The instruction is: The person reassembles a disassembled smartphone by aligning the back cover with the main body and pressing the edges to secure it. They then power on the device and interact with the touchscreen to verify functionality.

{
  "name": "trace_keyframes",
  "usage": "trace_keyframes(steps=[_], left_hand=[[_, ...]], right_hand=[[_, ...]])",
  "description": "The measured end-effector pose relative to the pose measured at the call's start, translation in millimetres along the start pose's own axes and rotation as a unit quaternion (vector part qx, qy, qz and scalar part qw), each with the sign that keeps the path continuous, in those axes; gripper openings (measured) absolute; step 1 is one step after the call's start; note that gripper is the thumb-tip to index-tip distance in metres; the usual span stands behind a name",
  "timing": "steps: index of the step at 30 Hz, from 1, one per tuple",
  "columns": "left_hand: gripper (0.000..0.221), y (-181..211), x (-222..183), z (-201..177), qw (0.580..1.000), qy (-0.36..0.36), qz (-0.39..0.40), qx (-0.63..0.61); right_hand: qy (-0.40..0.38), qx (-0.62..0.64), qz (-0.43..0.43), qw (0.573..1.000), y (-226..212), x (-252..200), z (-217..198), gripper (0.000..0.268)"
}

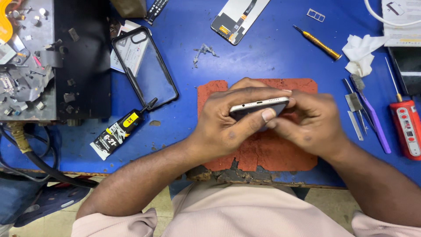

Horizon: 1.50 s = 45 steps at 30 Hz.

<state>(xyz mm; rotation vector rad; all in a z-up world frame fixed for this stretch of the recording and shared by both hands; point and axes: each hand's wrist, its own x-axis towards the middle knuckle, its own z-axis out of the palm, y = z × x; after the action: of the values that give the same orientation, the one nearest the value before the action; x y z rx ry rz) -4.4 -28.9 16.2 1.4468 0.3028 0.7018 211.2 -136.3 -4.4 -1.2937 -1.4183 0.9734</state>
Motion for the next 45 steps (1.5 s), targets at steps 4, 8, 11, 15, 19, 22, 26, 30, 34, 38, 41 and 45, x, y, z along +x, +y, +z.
trace_keyframes(steps=[4,8,11,15,19,22,26,30,34,38,41,45], left_hand=[[0.026,4.5,2.3,-7.3,0.996,-0.019,0.060,0.055],[0.025,2.4,4.6,0.9,0.992,-0.038,0.077,0.095],[0.027,1.9,3.5,5.0,0.991,-0.049,0.062,0.109],[0.031,3.0,1.9,7.2,0.990,-0.080,0.054,0.102],[0.033,0.6,2.5,6.6,0.984,-0.093,0.102,0.117],[0.034,-2.4,2.3,8.5,0.981,-0.101,0.114,0.121],[0.034,-4.2,0.1,10.9,0.976,-0.099,0.129,0.145],[0.034,-6.5,-2.8,14.6,0.972,-0.090,0.136,0.171],[0.036,-12.8,-0.2,20.3,0.972,-0.093,0.132,0.169],[0.030,-20.6,-2.0,27.5,0.964,-0.084,0.157,0.196],[0.037,-25.1,-4.9,37.1,0.961,-0.068,0.159,0.216],[0.033,-34.9,-1.2,29.6,0.966,-0.077,0.175,0.175]], right_hand=[[0.077,0.053,-0.049,0.994,-20.5,10.6,-9.9,0.029],[0.050,-0.011,-0.109,0.993,-41.3,18.4,-13.9,0.031],[0.022,-0.063,-0.077,0.995,-48.3,12.5,-16.4,0.027],[0.017,0.005,-0.022,1.000,-47.6,8.4,-20.1,0.019],[-0.002,0.042,-0.043,0.998,-49.1,7.7,-20.8,0.016],[-0.004,0.055,-0.051,0.997,-51.1,8.8,-20.2,0.018],[0.006,0.048,-0.022,0.999,-50.8,6.9,-18.4,0.023],[0.010,0.018,-0.040,0.999,-55.3,2.7,-15.7,0.028],[0.029,0.061,-0.018,0.998,-56.8,1.0,-6.0,0.034],[0.068,-0.043,0.027,0.996,-59.0,-2.2,4.1,0.048],[0.080,-0.154,0.055,0.983,-64.7,-10.8,9.6,0.055],[0.072,-0.068,0.012,0.995,-48.6,-16.3,2.5,0.049]])
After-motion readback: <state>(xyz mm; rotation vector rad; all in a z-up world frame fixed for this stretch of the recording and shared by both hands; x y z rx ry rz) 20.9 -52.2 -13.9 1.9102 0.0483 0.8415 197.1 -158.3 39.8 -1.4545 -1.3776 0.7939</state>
